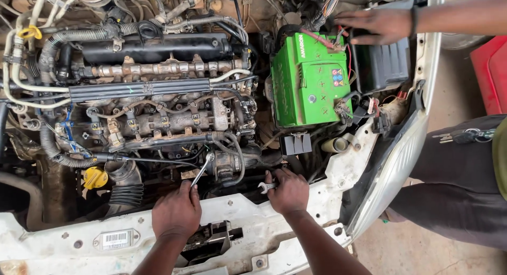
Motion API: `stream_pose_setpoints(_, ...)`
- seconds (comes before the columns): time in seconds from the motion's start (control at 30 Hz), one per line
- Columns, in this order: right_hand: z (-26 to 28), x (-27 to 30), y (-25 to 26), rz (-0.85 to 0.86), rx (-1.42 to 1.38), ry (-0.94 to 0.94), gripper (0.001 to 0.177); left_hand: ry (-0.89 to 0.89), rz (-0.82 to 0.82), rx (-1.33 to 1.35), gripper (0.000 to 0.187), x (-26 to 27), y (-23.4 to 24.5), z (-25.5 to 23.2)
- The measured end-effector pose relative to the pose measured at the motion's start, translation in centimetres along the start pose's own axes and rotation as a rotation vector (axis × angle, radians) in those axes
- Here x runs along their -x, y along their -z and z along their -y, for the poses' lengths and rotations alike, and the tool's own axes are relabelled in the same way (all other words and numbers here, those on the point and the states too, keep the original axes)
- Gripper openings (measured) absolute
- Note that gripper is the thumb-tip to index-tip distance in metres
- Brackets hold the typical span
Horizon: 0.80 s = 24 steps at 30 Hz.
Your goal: Repairing or maintaining components inside the engine bay of a white car using wrenches.
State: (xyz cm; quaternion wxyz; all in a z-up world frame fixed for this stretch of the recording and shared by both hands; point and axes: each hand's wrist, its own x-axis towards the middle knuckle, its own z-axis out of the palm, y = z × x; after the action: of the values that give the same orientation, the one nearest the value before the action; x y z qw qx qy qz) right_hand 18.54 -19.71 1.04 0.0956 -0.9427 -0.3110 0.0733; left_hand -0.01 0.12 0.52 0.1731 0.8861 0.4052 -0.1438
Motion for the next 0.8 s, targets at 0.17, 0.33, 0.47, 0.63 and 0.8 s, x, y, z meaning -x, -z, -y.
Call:
stream_pose_setpoints(0.17,-0.8,0.0,-1.2,-0.074,-0.017,0.019,0.026,0.026,0.07,-0.033,0.032,0.0,0.5,-0.1)
stream_pose_setpoints(0.33,0.2,-0.1,0.5,-0.129,-0.05,0.028,0.023,-0.012,-0.079,-0.047,0.032,-0.3,-0.8,0.2)
stream_pose_setpoints(0.47,0.3,-0.1,0.8,-0.045,-0.084,-0.015,0.025,0.079,0.116,-0.141,0.035,-0.4,-0.1,-0.3)
stream_pose_setpoints(0.63,-0.1,-0.1,0.9,0.021,-0.093,-0.036,0.027,0.09,0.108,-0.12,0.038,-0.4,-0.8,-0.5)
stream_pose_setpoints(0.8,0.1,-0.1,0.3,-0.041,-0.07,0.005,0.03,0.074,0.129,-0.049,0.038,-0.3,0.5,-0.5)
